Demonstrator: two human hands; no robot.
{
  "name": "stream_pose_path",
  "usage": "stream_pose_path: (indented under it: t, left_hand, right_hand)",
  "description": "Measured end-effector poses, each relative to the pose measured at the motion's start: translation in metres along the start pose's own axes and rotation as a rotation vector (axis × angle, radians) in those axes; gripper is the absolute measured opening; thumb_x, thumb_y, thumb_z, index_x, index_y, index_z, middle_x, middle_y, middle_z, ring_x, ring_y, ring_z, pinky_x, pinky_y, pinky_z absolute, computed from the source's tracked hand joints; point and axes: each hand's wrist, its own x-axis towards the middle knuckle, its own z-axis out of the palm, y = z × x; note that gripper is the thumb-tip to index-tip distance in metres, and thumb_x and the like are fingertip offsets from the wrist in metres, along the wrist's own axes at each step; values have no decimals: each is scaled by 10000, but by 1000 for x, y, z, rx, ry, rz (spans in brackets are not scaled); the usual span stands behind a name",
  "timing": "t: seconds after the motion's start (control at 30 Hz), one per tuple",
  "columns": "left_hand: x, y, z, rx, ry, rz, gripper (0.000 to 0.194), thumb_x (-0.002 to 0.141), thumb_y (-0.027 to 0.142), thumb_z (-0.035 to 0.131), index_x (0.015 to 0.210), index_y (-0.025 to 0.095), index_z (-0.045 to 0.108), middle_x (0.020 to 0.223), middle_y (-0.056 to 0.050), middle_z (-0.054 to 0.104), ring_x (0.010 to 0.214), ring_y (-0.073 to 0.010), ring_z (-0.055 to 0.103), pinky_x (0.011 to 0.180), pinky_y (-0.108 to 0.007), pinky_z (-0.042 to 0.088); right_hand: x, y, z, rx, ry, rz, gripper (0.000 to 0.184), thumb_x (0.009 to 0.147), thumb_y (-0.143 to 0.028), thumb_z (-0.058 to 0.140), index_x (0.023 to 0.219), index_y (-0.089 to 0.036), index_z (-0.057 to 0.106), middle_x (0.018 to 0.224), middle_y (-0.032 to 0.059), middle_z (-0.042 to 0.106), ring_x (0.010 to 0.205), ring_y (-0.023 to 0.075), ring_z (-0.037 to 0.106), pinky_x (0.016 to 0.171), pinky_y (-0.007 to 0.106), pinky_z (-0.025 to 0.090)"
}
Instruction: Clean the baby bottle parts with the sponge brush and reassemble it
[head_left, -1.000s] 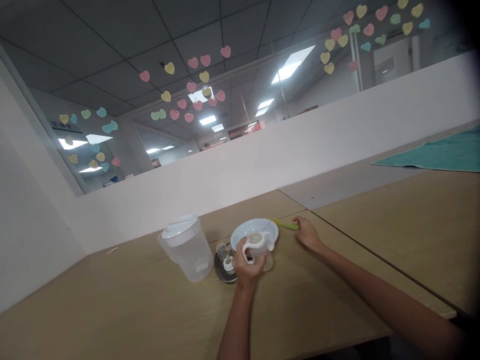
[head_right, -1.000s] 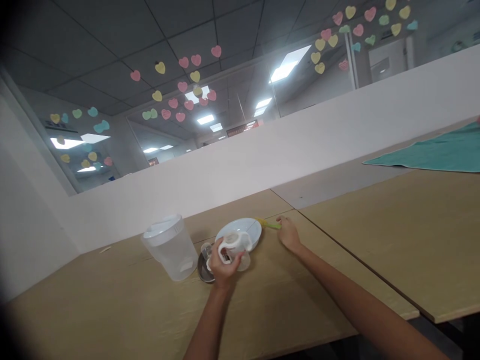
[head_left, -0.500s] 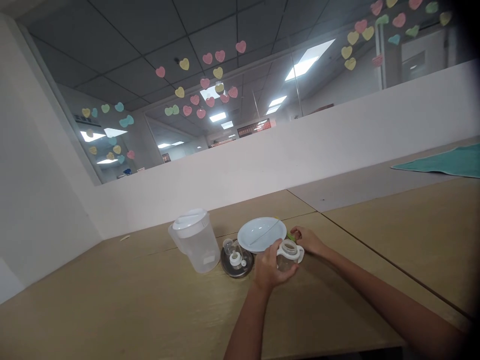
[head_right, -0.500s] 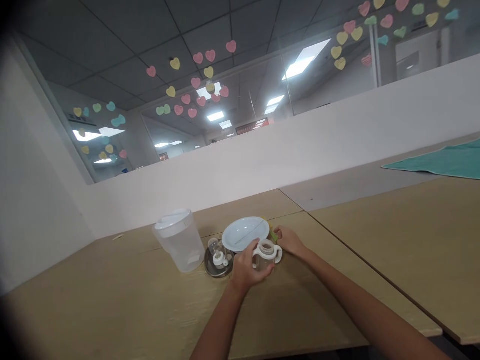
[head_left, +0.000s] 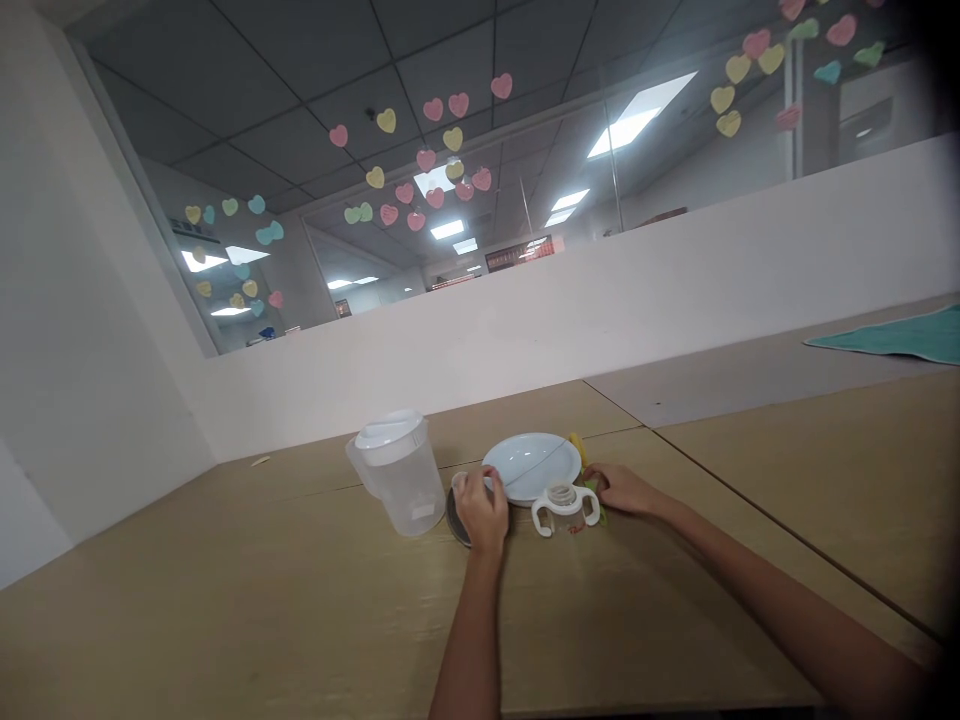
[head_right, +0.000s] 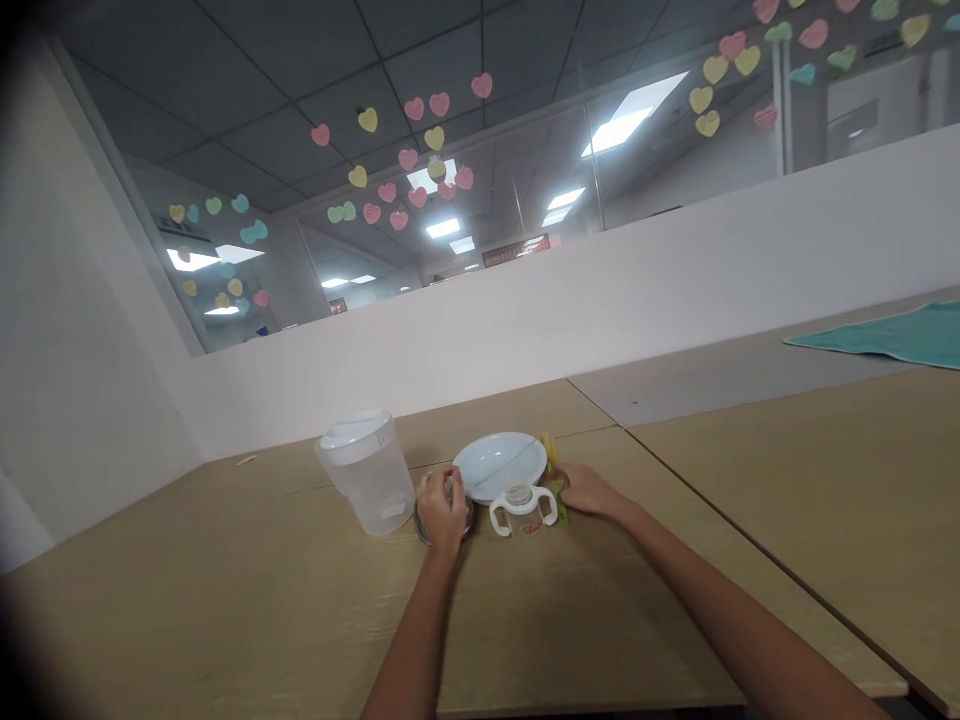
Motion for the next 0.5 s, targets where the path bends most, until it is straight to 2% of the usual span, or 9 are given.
stream_pose_path:
  t: [0.07,0.2,0.33,0.5]
  left_hand:
    - [3,-14,2,207,-98,-134,230,833,201,408,872,171,632,883,-82,653,904,-219,566,816,-346,405]
    - [3,-31,7,338,-233,-208,155,752,151,487,749,158,642,807,-92,658,821,-223,589,740,-323,413]
    - [3,-34,7,406,-322,-244,160,737,122,490,737,161,645,794,-93,674,791,-214,607,698,-300,408]
    - [8,-31,-1,473,-365,-271,231,803,196,434,844,164,659,861,-117,685,863,-249,601,770,-366,391]
  right_hand:
    - [0,-1,0,-12,-5,8,286,596,-128,581,859,-200,670,662,-1,628,631,171,561,561,233,366]
    - [0,-1,1,-52,-27,-8,314,604,-89,543,878,-183,664,681,1,629,651,167,563,568,229,362]
    - [0,-2,0,-54,-52,-12,310,621,-90,538,894,-179,655,683,3,637,669,173,571,574,229,364]
    - [-1,-6,-1,-76,-66,-12,305,647,-103,533,913,-180,659,704,13,644,684,176,574,591,234,371]
